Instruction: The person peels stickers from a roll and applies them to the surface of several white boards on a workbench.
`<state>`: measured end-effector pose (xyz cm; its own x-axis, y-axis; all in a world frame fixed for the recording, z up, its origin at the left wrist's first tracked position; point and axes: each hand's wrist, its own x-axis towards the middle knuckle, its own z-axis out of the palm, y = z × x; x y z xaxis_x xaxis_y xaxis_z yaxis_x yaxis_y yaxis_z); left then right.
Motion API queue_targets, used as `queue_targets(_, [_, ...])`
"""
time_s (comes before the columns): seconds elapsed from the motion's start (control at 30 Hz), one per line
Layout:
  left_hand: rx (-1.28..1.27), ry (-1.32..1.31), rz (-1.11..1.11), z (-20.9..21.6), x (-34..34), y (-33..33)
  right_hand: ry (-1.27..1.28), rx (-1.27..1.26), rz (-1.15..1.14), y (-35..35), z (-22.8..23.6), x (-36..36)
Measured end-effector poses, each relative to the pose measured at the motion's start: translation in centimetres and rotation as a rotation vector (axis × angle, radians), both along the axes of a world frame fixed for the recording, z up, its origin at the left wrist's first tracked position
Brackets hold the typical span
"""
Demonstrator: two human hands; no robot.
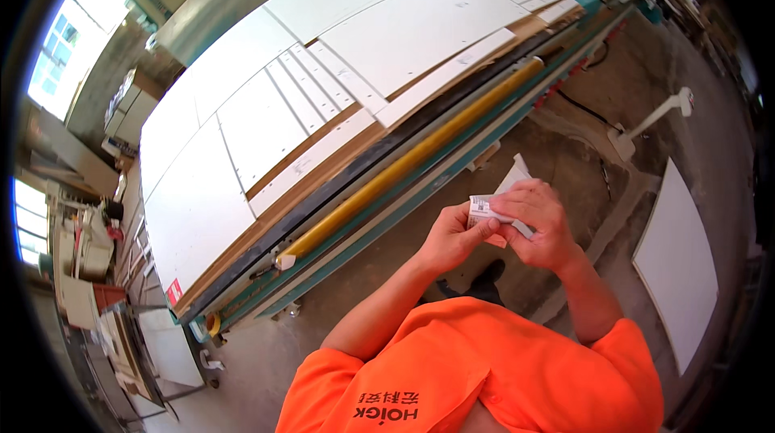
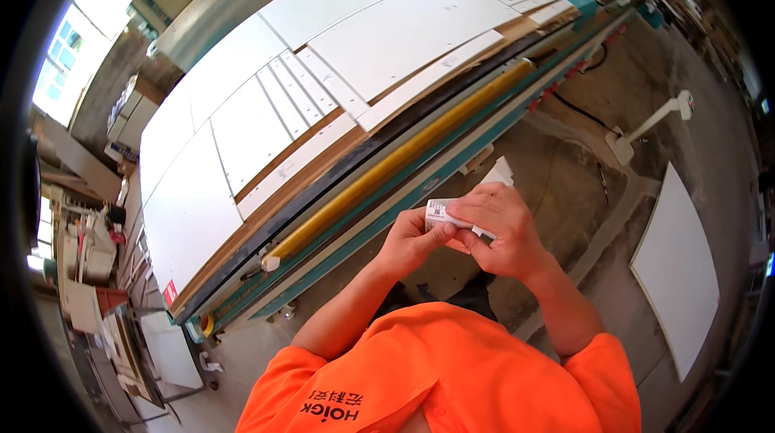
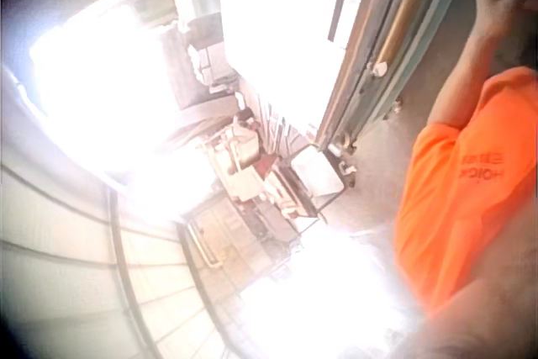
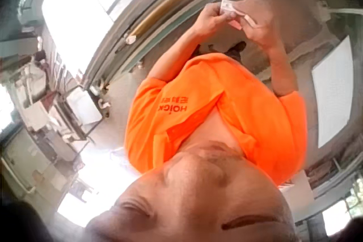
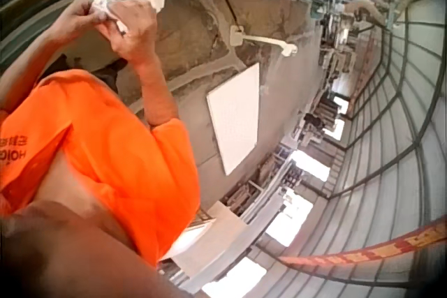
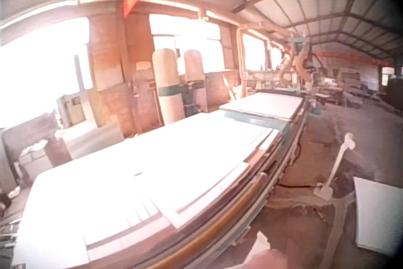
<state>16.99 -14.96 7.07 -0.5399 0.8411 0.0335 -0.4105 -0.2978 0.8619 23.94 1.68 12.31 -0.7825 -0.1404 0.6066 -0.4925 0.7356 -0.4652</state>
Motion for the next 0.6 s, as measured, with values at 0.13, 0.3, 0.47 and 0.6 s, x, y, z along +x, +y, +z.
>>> queue_targets(0.13, [-0.103,0.042,0.134,-1.8,0.2,-10.7,-0.11,-0.15,0.212,-8.8,-1.4,-3.5])
queue_targets(0.3, [-0.194,-0.017,0.416,-2.1,-0.3,-18.4,-0.266,-0.263,0.32,-16.4,-2.3,-7.4])
queue_targets(0.47, [-0.315,-0.12,0.513,-3.6,-2.2,-23.1,-0.588,-0.499,0.454,-20.2,-4.0,-12.5])
queue_targets(0.6, [-0.318,-0.172,0.544,-4.5,-5.6,-24.9,-0.885,-0.689,0.568,-21.5,-7.5,-17.4])
